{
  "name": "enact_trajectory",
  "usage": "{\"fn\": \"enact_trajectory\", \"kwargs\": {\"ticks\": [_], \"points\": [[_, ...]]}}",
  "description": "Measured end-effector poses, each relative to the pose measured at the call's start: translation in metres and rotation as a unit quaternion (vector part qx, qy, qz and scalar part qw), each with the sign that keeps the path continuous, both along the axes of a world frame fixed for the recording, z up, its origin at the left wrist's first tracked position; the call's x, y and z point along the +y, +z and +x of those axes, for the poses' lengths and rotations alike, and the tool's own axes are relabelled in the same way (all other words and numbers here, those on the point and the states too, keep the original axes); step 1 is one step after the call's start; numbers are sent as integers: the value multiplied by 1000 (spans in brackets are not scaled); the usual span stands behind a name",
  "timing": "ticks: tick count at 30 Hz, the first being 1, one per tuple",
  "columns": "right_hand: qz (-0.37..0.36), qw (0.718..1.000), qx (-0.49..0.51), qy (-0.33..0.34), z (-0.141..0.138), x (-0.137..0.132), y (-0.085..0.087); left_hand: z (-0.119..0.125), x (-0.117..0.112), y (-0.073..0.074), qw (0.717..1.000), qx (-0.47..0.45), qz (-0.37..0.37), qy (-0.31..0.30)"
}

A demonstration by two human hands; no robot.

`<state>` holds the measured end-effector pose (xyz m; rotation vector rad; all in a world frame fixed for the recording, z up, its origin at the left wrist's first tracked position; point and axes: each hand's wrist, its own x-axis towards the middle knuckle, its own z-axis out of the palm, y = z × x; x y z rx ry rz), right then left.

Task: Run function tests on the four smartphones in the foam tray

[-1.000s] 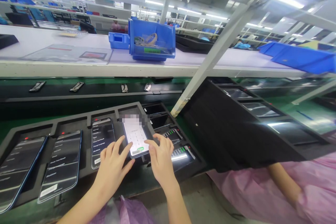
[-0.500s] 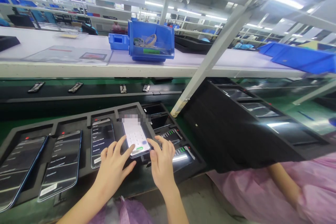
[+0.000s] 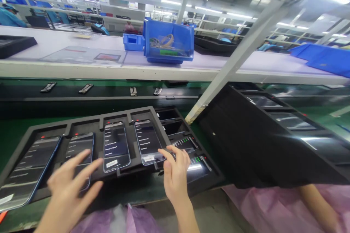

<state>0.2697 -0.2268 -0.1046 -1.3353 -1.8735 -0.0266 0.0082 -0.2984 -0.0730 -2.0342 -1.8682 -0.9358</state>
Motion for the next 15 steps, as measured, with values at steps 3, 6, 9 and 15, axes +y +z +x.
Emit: {"fn": "enact_trajectory", "kwargs": {"ticks": [3, 6, 9, 15], "points": [[-11, 1000, -3, 18, -3, 1, 1, -70, -26, 3, 979, -96, 43, 176], [-19, 997, -4, 73, -18, -3, 4, -132, -48, -3, 912, -226, 3, 343], [-27, 987, -32, 158, -46, -8, 10, -171, -53, -16, 846, -434, -19, 310], [-73, 975, -80, 193, -105, -4, 15, -184, -21, -30, 746, -636, -93, 176]]}}
